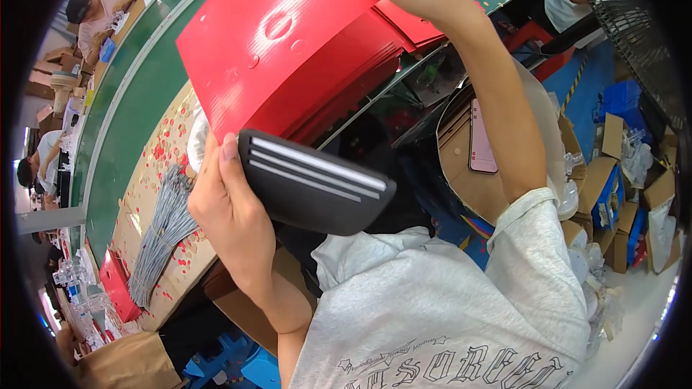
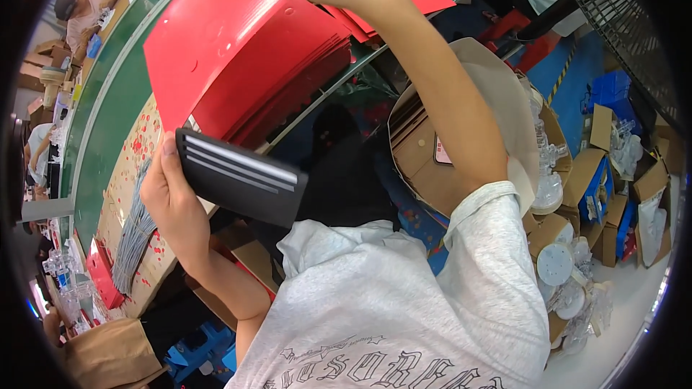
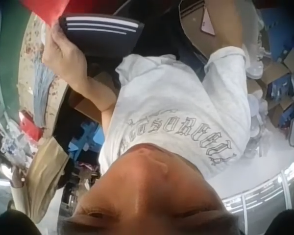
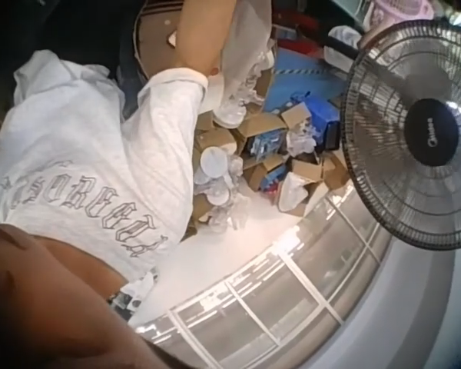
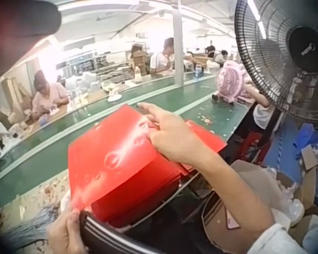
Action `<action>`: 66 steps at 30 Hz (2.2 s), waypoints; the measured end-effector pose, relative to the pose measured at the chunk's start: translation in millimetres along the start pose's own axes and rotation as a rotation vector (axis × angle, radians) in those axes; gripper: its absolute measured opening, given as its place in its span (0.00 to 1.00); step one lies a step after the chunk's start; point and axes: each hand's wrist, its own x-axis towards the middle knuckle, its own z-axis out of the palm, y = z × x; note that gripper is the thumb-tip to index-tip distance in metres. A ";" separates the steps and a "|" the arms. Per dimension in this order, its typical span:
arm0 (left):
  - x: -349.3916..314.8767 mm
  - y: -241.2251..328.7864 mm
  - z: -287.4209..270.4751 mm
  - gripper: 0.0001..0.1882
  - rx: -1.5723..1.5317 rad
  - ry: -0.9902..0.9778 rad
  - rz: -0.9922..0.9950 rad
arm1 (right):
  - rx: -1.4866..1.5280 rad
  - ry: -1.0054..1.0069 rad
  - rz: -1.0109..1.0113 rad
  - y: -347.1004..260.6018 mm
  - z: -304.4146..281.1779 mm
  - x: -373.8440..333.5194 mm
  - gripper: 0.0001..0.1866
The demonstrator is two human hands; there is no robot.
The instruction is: Assembling red plastic folders by attaching black components on a factory assembly line.
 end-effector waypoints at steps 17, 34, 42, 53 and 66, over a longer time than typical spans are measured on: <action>-22.0 -25.0 -33.1 0.18 -0.137 0.136 -0.083 | 0.399 -0.144 0.315 1.7 -36.8 114.0 0.38; -14.2 -48.5 33.5 0.16 -0.100 -0.046 -0.073 | -0.437 0.144 0.259 51.1 24.2 -45.4 0.39; -3.8 -19.7 24.9 0.13 0.056 0.033 0.018 | -0.396 0.139 0.204 27.4 25.4 -35.3 0.34; 10.8 -14.5 -7.5 0.21 -0.216 0.113 -0.097 | -0.451 0.156 0.094 -53.8 24.6 -6.7 0.34; 1.5 -15.7 -11.5 0.20 -0.143 0.107 -0.073 | -0.297 0.149 0.069 -44.0 24.0 -14.5 0.32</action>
